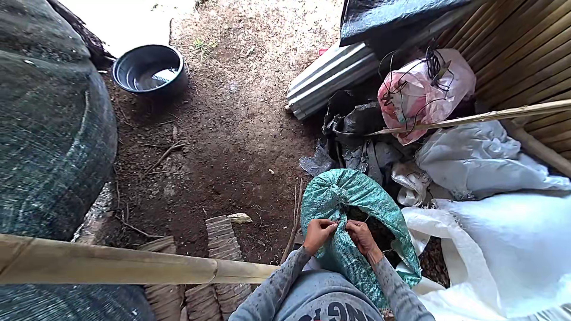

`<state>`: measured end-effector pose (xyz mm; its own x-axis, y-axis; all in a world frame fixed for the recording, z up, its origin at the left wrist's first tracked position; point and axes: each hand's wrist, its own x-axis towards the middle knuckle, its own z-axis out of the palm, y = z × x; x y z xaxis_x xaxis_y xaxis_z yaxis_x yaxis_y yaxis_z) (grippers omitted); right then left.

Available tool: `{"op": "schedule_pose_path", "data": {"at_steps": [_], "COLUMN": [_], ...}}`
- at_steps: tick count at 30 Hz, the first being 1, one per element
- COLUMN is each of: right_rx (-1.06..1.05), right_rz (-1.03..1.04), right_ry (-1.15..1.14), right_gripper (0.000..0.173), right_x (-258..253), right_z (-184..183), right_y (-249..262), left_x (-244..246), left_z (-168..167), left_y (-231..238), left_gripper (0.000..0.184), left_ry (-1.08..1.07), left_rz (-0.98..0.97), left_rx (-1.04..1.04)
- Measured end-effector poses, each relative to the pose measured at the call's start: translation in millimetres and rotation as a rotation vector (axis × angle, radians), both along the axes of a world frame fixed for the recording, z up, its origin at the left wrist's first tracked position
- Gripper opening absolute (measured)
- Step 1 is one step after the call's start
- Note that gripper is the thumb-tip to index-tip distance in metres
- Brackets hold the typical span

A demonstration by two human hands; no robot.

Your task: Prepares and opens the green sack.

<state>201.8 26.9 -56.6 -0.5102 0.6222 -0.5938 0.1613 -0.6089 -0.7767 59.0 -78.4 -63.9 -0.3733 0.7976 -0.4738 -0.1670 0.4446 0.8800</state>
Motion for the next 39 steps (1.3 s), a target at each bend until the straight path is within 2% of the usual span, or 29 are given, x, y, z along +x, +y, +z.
{"op": "schedule_pose_path", "data": {"at_steps": [2, 6, 12, 14, 16, 17, 18, 21, 23, 25, 29, 34, 39], "right_rx": [-0.011, -0.019, 0.087, 0.005, -0.164, -0.200, -0.168, 0.119, 0.248, 0.289, 0.275, 0.103, 0.034], "right_rz": [0.009, 0.054, 0.167, 0.131, -0.007, -0.026, 0.047, 0.302, 0.373, 0.396, 0.356, 0.106, 0.079], "right_ry": [0.004, -0.007, 0.004, 0.046, 0.073, 0.056, 0.004, -0.129, -0.159, -0.167, -0.151, -0.072, -0.068], "right_gripper": [0.026, 0.019, 0.014, 0.023, 0.029, 0.028, 0.027, 0.032, 0.030, 0.029, 0.028, 0.017, 0.013], "right_x": [-3, -5, -3, -6, -13, -15, -15, -3, 18, 34, 30, 24, 23], "right_z": [1, 3, -5, 3, 18, 23, 24, 16, 16, 19, 11, 1, 5], "right_y": [2, 9, 18, 15, 9, 9, 9, 4, -5, -9, 1, -2, -1], "left_x": [-2, -7, -18, -19, -16, -14, -13, -8, -6, -1, 0, 6, 7], "left_z": [-2, 0, 6, 10, 12, 11, 9, 2, 1, 4, 9, 2, -4], "left_y": [0, 6, 9, 9, 7, 6, 4, 1, 2, 4, 7, 7, 4], "left_gripper": [0.012, 0.012, 0.019, 0.022, 0.023, 0.023, 0.023, 0.024, 0.025, 0.025, 0.023, 0.016, 0.011], "left_ry": [-0.141, -0.107, 0.042, 0.139, 0.266, 0.307, 0.321, 0.296, 0.295, 0.291, 0.262, 0.062, -0.096], "left_rz": [0.090, 0.049, -0.079, -0.109, -0.121, -0.116, -0.110, -0.114, -0.155, -0.203, -0.215, -0.107, 0.002], "left_rx": [0.033, 0.035, 0.017, 0.039, 0.092, 0.119, 0.129, 0.117, 0.118, 0.117, 0.157, 0.152, 0.132]}}
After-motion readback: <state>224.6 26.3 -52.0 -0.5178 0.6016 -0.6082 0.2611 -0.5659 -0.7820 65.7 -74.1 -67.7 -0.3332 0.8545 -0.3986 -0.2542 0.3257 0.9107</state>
